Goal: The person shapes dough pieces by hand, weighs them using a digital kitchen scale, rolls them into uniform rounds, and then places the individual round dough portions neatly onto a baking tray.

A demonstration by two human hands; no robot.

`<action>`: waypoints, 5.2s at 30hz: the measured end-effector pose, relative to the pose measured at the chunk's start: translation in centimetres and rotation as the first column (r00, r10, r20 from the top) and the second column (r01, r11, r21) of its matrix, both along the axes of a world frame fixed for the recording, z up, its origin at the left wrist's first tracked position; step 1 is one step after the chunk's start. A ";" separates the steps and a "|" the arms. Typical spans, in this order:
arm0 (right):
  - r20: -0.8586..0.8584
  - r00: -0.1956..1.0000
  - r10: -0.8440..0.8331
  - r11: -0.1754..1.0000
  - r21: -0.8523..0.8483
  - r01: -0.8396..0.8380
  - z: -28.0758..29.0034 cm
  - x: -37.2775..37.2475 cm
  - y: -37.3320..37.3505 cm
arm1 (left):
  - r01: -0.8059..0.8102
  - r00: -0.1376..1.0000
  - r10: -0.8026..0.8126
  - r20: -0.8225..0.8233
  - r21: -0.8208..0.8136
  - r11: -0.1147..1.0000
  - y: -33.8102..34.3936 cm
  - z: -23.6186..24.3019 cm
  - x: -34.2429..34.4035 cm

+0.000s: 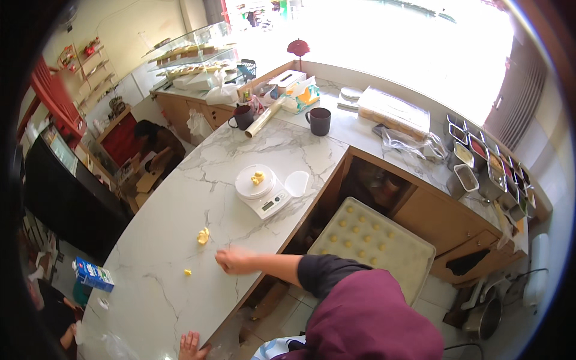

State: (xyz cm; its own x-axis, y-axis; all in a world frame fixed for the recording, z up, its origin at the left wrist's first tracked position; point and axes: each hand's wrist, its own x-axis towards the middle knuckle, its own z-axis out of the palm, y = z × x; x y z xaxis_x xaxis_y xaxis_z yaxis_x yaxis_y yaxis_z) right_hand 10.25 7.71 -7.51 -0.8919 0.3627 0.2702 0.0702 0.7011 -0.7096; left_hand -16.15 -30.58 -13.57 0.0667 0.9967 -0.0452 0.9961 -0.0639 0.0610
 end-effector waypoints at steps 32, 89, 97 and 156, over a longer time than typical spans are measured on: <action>0.006 1.000 -0.023 0.994 -0.105 0.023 0.6 -2.5 -5.3 | 0.292 0.918 -0.223 -0.328 0.176 0.940 2.2 6.3 2.7; 0.599 -0.314 -0.737 -0.594 -0.353 0.723 -25.2 44.0 -16.9 | 0.295 0.934 -0.275 -0.229 0.060 0.954 1.5 5.2 0.1; 0.550 -0.401 -0.733 -0.559 -0.151 0.815 -26.8 45.1 -15.3 | 0.255 0.938 -0.245 -0.244 0.008 0.967 0.8 4.4 -1.4; -0.123 0.964 -0.237 0.913 0.312 0.264 0.3 0.9 1.8 | 0.236 0.944 -0.169 -0.282 0.224 0.945 2.5 5.5 3.0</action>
State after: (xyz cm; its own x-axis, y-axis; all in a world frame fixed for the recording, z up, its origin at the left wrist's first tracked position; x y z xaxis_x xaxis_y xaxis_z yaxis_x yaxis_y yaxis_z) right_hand 11.17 9.51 -7.20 -0.7535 0.4522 0.4772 0.2254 0.8596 -0.4587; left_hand -13.11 -28.05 -8.07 0.2883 0.9437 0.1623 0.9394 -0.2459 -0.2387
